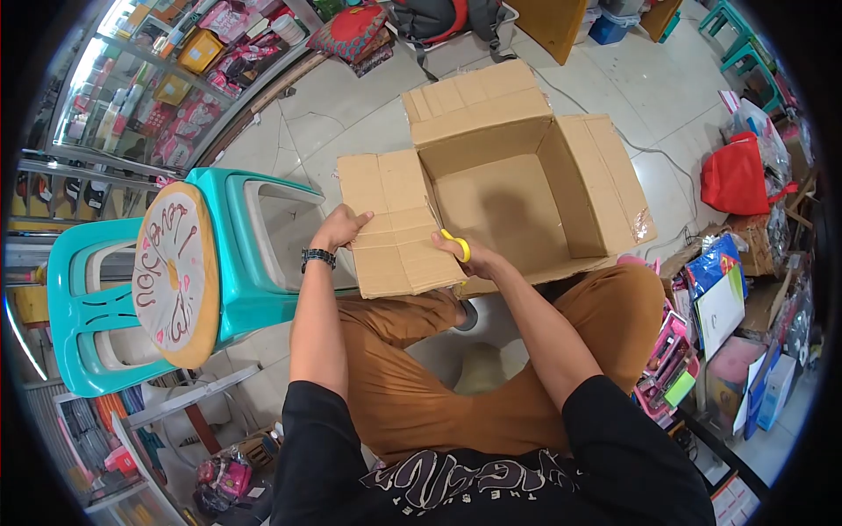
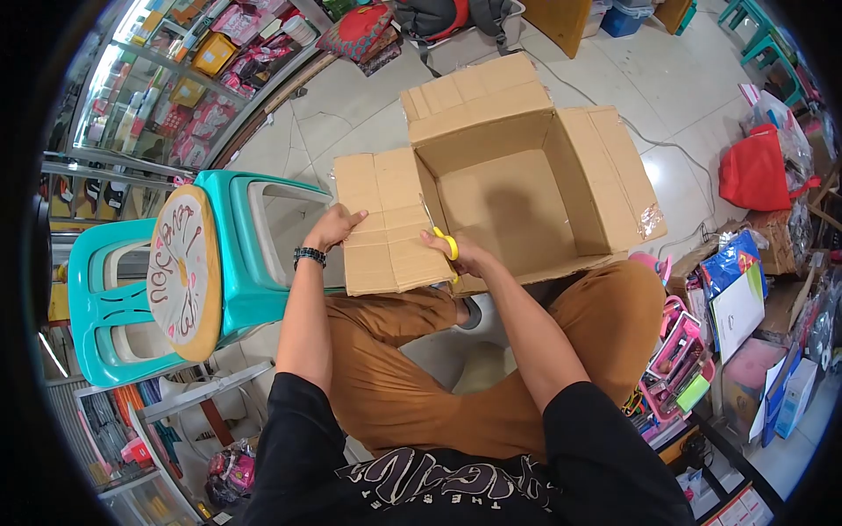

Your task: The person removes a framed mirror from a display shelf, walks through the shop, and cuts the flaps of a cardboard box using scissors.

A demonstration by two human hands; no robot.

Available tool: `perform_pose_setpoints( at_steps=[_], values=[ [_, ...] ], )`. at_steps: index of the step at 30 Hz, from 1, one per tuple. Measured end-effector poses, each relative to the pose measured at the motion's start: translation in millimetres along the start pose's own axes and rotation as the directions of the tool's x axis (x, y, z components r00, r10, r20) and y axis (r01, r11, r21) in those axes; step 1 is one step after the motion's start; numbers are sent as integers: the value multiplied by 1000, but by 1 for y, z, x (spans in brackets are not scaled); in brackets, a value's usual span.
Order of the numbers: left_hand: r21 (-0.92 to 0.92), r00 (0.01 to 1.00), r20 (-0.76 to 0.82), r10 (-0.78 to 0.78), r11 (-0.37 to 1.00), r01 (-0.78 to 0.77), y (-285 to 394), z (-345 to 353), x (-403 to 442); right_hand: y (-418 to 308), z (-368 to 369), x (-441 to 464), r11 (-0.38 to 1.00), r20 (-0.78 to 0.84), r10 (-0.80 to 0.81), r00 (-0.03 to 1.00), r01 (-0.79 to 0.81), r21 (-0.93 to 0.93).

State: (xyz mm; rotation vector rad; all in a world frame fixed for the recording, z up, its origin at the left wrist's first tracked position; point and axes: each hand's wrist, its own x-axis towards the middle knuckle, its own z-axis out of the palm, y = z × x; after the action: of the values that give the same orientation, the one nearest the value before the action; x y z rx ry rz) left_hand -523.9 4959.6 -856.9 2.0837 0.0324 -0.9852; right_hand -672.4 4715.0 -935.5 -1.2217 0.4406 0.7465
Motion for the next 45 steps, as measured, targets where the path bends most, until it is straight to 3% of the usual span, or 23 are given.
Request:
perform_pose_setpoints(
  at_steps=[7, 13, 15, 17, 22, 26, 30, 32, 35, 40, 45],
  values=[
    [15, 1000, 28, -8, 1000, 7, -9, -8, 5, 3, 4, 3, 990, 124, -21, 992, 4, 140],
    [20, 999, 49, -11, 1000, 10, -13, -7, 8, -22, 7, -15, 995, 92, 34, 995, -43, 90],
    [20, 999, 42, -13, 1000, 13, -14, -5, 8, -33, 3, -16, 984, 112, 47, 993, -65, 164],
    [20, 998, 61, -18, 1000, 16, -14, -4, 8, -37, 0, -15, 997, 181, 72, 981, -76, 14],
    [-4, 999, 37, -21, 1000, 21, -12, 1, 10, -17, -4, -8, 996, 195, 34, 980, -48, 69],
    [-84, 994, -105, -24, 996, 15, -7, 3, 15, -4, 4, -2, 989, 155, 61, 986, -81, 127],
    [-133, 844, -535, 37, 983, -127, -6, 7, 42, 0, 23, -14, 985, 28, -6, 1000, 2, 173],
    [-39, 834, -549, 52, 995, -88, -12, 7, 58, 0, 18, -10, 988, 20, 14, 1000, -17, 152],
    [252, 801, -587, 117, 967, 43, -27, 3, 78, 4, 12, -1, 994, 6, 60, 998, -60, 93],
    [196, 885, -465, 16, 977, 86, -30, -5, 78, 0, 12, 4, 996, -4, 68, 998, -68, -50],
    [172, 858, -514, 28, 982, 71, -47, -4, 92, -7, 15, 2, 998, -60, 43, 997, -45, -45]
  ],
)
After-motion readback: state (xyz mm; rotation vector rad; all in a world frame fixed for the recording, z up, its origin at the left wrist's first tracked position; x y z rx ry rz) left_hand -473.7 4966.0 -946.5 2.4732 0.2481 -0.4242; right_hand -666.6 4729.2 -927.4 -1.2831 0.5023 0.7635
